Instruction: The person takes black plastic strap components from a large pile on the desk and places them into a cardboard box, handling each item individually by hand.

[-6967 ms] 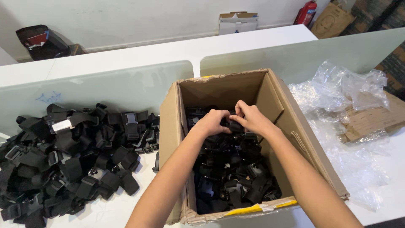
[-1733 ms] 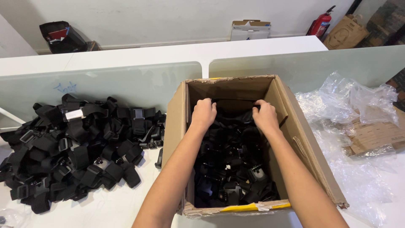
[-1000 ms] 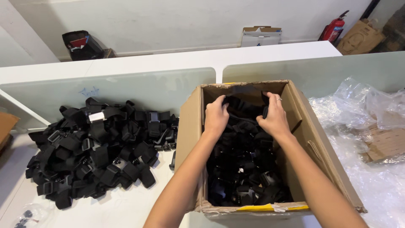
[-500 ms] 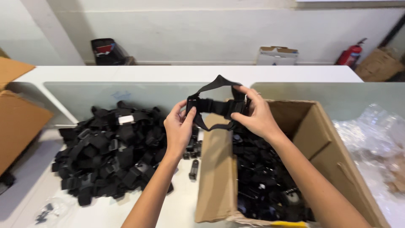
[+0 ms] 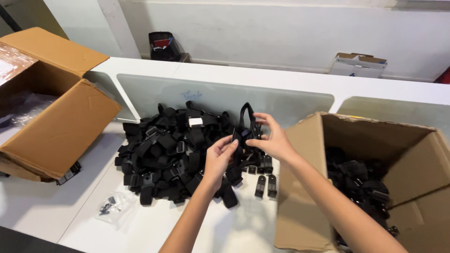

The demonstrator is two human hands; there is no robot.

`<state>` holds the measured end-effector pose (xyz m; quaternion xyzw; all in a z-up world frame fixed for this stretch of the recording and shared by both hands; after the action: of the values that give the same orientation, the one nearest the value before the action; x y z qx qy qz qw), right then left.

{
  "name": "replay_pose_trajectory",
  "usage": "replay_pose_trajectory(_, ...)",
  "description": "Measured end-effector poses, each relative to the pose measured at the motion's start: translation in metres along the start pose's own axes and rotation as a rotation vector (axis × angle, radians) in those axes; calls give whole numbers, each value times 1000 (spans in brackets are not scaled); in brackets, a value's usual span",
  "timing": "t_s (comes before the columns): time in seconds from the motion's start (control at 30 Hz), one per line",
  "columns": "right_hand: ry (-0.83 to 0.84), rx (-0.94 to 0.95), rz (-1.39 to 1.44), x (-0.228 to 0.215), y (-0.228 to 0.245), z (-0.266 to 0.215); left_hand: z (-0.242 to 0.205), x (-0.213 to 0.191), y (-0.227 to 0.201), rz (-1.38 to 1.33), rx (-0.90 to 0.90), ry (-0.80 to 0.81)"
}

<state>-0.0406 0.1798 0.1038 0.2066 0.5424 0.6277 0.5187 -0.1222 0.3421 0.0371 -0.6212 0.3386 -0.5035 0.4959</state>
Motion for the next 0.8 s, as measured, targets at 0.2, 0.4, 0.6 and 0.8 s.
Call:
replay_pose_trajectory(0.2, -32, 420, 236, 60, -25, 7, 1, -44, 2, 86, 120, -65)
replay_pose_trajectory(0.4, -6, 329, 139, 109, -25, 18, 6, -62, 15, 194, 213, -107)
replay_pose_trajectory(0.6, 56, 386, 101, 128, -12, 30, 9, -90, 6, 264, 197, -119)
replay_pose_trajectory(0.8, 104, 460, 178, 151, -27, 34, 20, -129, -11, 312, 117, -67)
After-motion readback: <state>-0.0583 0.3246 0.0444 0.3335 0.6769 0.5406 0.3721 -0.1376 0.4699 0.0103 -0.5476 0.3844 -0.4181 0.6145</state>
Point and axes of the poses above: each hand's wrist, its own z-axis towards the middle knuckle, its own x-axis out of the palm, y = z × x, the point moved 4 cm from there along z, towards the middle knuckle, and after that the axes turned 3 degrees about z, right-handed, at the moved point
